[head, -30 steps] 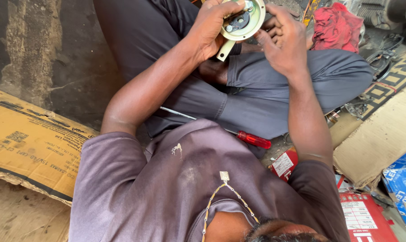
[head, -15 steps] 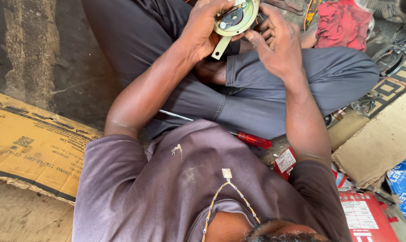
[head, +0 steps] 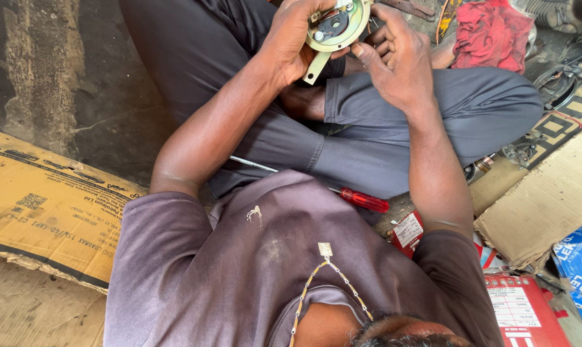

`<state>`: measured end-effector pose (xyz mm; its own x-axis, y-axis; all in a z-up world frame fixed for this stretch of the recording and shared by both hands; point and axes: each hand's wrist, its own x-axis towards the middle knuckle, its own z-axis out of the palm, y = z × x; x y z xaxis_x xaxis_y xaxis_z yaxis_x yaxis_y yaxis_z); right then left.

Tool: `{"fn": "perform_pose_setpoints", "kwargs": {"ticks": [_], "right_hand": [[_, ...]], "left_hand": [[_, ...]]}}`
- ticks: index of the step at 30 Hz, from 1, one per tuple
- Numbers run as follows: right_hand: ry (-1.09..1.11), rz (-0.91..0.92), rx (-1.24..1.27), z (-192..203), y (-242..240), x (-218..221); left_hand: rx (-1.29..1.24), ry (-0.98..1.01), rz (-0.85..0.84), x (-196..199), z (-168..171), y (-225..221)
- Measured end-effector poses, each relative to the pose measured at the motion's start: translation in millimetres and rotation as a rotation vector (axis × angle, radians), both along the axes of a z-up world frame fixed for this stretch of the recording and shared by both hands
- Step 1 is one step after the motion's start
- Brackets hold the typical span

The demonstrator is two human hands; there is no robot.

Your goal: The person sits cross-legged on the floor and uses a hammer and screwdriver to adjust and tighten parts of a small circular electrical component. They repeatedly tap the component with the hammer and use the screwdriver to manipulate internal parts.

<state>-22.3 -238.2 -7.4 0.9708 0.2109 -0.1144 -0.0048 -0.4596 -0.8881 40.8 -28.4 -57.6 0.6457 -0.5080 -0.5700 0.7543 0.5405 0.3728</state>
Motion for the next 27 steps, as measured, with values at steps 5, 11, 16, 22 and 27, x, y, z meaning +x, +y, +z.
{"fn": "perform_pose_setpoints", "kwargs": {"ticks": [5,11,16,22,27], "right_hand": [[-0.006,0.002,0.013,-0.8,-1.1,-0.9],[-0.009,0.003,0.025,-0.8,-2.2,-0.9],[-0.009,0.003,0.018,-0.5,-2.2,-0.9],[-0.015,0.006,0.01,-0.2,-2.1,-0.5],[-0.009,0.002,0.008,0.5,-2.1,-0.6]], "left_hand": [[0.04,-0.017,-0.012,-2.2,-2.2,-0.5],[0.034,-0.012,-0.02,-2.4,-3.0,-1.1],[0.036,-0.017,-0.011,-3.0,-2.9,-1.0],[0.028,-0.039,-0.02,-2.5,-2.3,0.5],[0.048,-0.023,-0.018,-2.2,-1.6,-0.1]]}}
